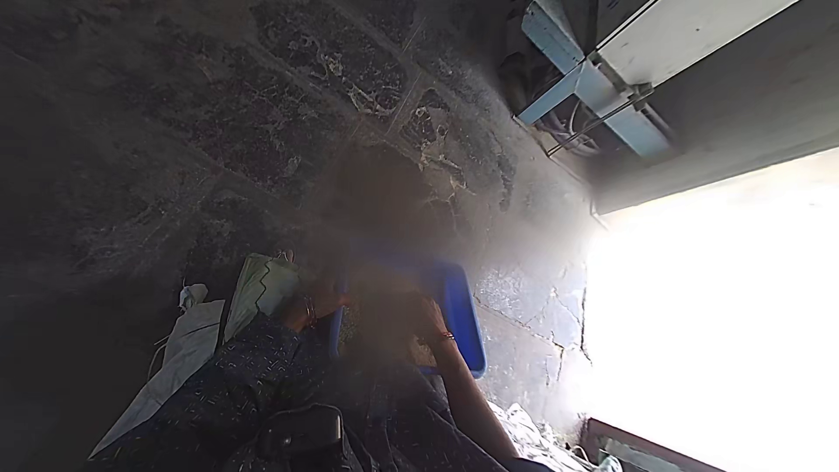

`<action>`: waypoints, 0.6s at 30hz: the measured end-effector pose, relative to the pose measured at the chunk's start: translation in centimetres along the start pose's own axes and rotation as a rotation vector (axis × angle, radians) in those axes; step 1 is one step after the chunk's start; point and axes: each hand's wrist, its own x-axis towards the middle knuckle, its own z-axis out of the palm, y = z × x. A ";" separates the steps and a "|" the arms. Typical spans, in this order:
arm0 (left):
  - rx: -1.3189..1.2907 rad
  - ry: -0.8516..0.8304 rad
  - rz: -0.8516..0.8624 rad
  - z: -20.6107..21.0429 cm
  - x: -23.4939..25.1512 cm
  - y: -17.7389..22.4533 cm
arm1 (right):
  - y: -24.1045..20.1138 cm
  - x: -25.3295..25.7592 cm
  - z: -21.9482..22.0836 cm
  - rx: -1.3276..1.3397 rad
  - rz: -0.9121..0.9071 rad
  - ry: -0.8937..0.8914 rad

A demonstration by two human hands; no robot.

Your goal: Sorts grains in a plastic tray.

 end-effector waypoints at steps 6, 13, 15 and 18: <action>0.038 -0.011 -0.019 -0.1 0.1 0.0 | 0.4 0.4 0.2 -0.009 0.004 0.006; 0.013 -0.012 -0.030 -0.1 -0.1 0.3 | 0.4 0.4 0.1 -0.015 0.004 0.011; 0.009 -0.013 -0.036 -0.1 -0.1 0.2 | 0.3 0.4 0.0 -0.012 0.009 0.008; 0.010 -0.018 -0.051 -0.1 0.1 0.1 | 0.2 0.5 -0.2 -0.001 0.024 0.007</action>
